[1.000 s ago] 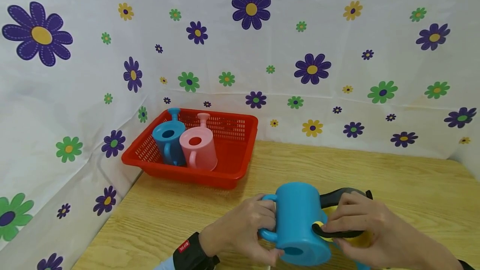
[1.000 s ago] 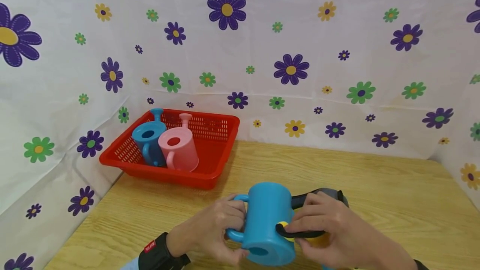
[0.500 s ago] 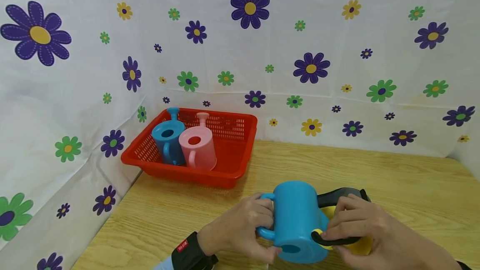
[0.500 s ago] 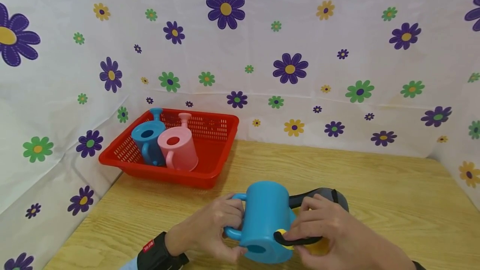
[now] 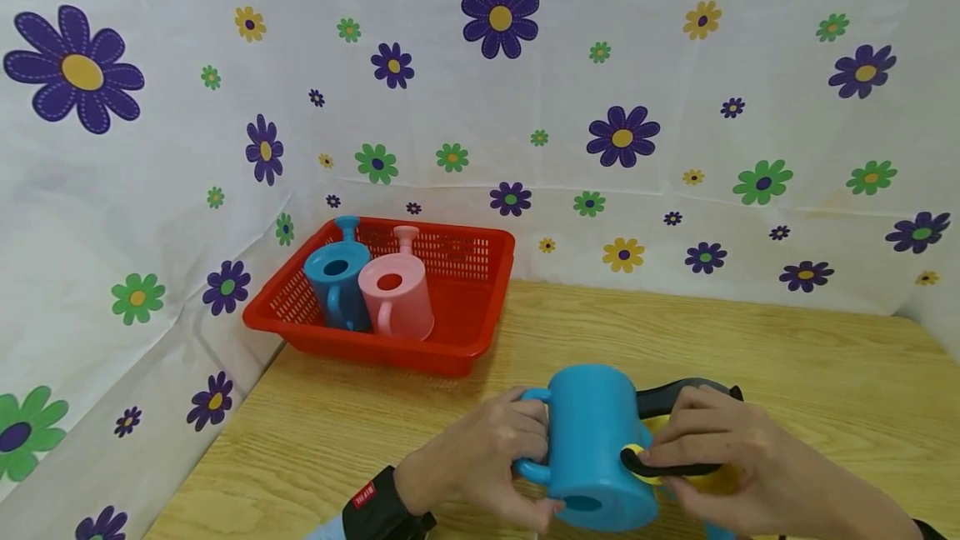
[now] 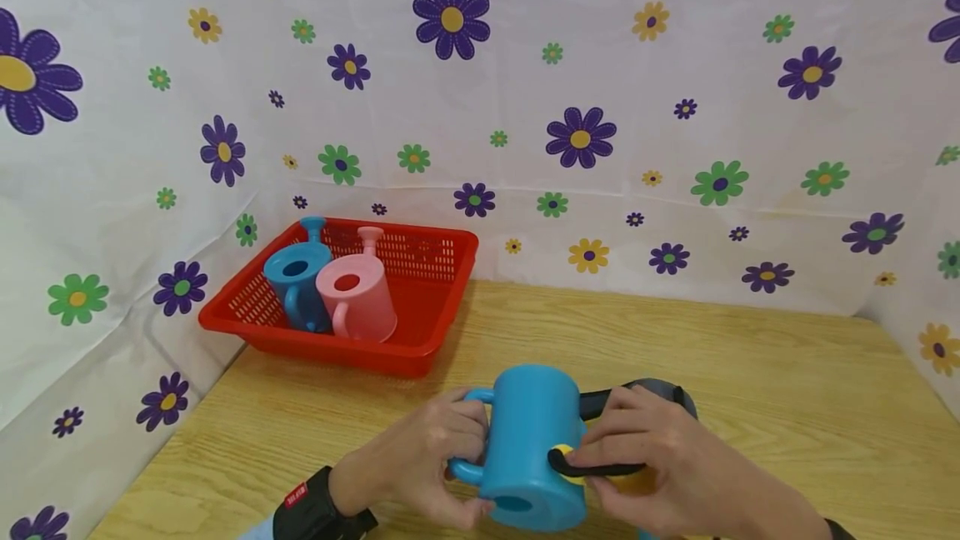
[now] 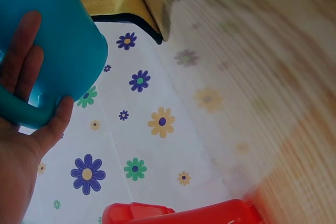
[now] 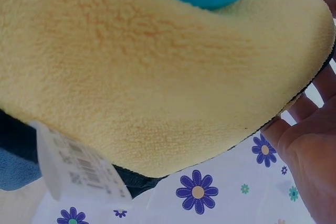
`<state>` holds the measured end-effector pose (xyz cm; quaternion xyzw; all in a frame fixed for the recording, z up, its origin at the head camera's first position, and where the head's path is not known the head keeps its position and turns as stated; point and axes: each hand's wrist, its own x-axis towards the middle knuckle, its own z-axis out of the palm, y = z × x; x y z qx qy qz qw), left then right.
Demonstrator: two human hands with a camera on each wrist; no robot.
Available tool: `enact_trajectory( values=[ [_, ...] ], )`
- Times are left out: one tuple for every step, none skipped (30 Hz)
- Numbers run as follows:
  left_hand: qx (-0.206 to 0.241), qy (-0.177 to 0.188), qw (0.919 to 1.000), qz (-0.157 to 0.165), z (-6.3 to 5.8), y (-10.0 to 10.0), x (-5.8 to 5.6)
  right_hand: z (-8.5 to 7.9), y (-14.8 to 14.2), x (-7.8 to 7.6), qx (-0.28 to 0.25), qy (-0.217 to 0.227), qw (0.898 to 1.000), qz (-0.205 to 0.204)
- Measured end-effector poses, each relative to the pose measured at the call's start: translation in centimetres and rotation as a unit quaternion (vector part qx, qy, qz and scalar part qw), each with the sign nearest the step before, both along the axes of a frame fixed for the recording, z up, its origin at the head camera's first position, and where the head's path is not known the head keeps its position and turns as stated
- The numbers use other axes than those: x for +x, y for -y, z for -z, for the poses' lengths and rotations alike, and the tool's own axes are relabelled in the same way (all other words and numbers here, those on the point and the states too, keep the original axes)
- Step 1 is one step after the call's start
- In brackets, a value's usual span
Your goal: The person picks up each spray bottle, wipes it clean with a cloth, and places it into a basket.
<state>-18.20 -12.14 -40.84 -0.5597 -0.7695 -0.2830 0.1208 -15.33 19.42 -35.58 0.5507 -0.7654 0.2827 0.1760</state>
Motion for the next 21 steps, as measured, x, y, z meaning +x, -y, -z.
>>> enact_trajectory(
  values=[
    [0.001, 0.001, 1.0000, 0.003, 0.0, 0.0, 0.0, 0.0, 0.0, -0.1, -0.004, 0.002, 1.000, -0.001],
    [0.002, 0.001, 1.0000, 0.006, 0.0, 0.0, 0.1, 0.1, 0.0, -0.3, -0.009, 0.008, 1.000, -0.002],
    [0.004, 0.003, 1.0000, 0.007, 0.0, 0.0, 0.1, 0.1, -0.1, -0.4, -0.012, 0.010, 1.000, -0.001],
    [0.005, 0.005, 0.9999, 0.008, 0.0, -0.1, 0.2, 0.1, -0.1, -0.5, -0.015, 0.015, 1.000, -0.001],
    [0.004, 0.007, 0.9999, 0.008, 0.0, -0.1, 0.2, 0.2, -0.1, -0.6, -0.021, 0.018, 1.000, -0.005],
    [0.002, 0.010, 0.9999, 0.008, 0.0, -0.1, 0.3, 0.2, -0.1, -0.8, -0.024, 0.017, 1.000, -0.001],
    [-0.001, 0.015, 0.9998, 0.009, 0.0, -0.1, 0.4, 0.3, -0.1, -0.9, -0.028, 0.020, 0.999, -0.001],
    [-0.004, 0.021, 0.9997, 0.007, 0.0, -0.1, 0.5, 0.4, -0.2, -1.0, -0.032, 0.023, 0.999, 0.000],
    [-0.007, 0.030, 0.9995, 0.005, 0.0, -0.1, 0.6, 0.4, -0.2, -1.2, -0.034, 0.027, 0.999, 0.005],
    [-0.011, 0.036, 0.9993, 0.004, -0.1, -0.1, 0.6, 0.5, -0.3, -1.3, -0.039, 0.026, 0.999, 0.007],
    [-0.014, 0.041, 0.9990, 0.003, -0.1, -0.1, 0.7, 0.6, -0.3, -1.5, -0.040, 0.028, 0.999, 0.014],
    [-0.016, 0.046, 0.9988, 0.002, -0.1, -0.1, 0.8, 0.6, -0.4, -1.6, -0.041, 0.032, 0.998, 0.022],
    [-0.020, 0.043, 0.9989, 0.003, -0.2, -0.1, 0.8, 0.7, -0.5, -1.8, -0.043, 0.036, 0.998, 0.026],
    [-0.021, 0.041, 0.9989, 0.004, -0.2, -0.1, 0.8, 0.7, -0.6, -1.9, -0.042, 0.041, 0.998, 0.034],
    [-0.022, 0.036, 0.9991, 0.006, -0.3, -0.1, 0.8, 0.8, -0.7, -2.0, -0.041, 0.044, 0.997, 0.041],
    [-0.025, 0.028, 0.9993, 0.010, -0.3, -0.2, 0.8, 0.8, -0.8, -2.2, -0.042, 0.044, 0.997, 0.045],
    [-0.026, 0.019, 0.9994, 0.013, -0.3, -0.2, 0.8, 0.9, -0.9, -2.3, -0.040, 0.046, 0.997, 0.051],
    [-0.027, 0.009, 0.9995, 0.016, -0.3, -0.2, 0.8, 1.0, -1.0, -2.5, -0.042, 0.045, 0.997, 0.054],
    [-0.028, 0.000, 0.9994, 0.019, -0.4, -0.3, 0.8, 1.1, -1.0, -2.6, -0.045, 0.044, 0.997, 0.053],
    [-0.027, -0.004, 0.9994, 0.021, -0.4, -0.3, 0.8, 1.2, -1.1, -2.8, -0.048, 0.042, 0.997, 0.052],
    [-0.027, -0.011, 0.9993, 0.023, -0.4, -0.3, 0.8, 1.3, -1.1, -2.9, -0.052, 0.040, 0.996, 0.052]
  ],
)
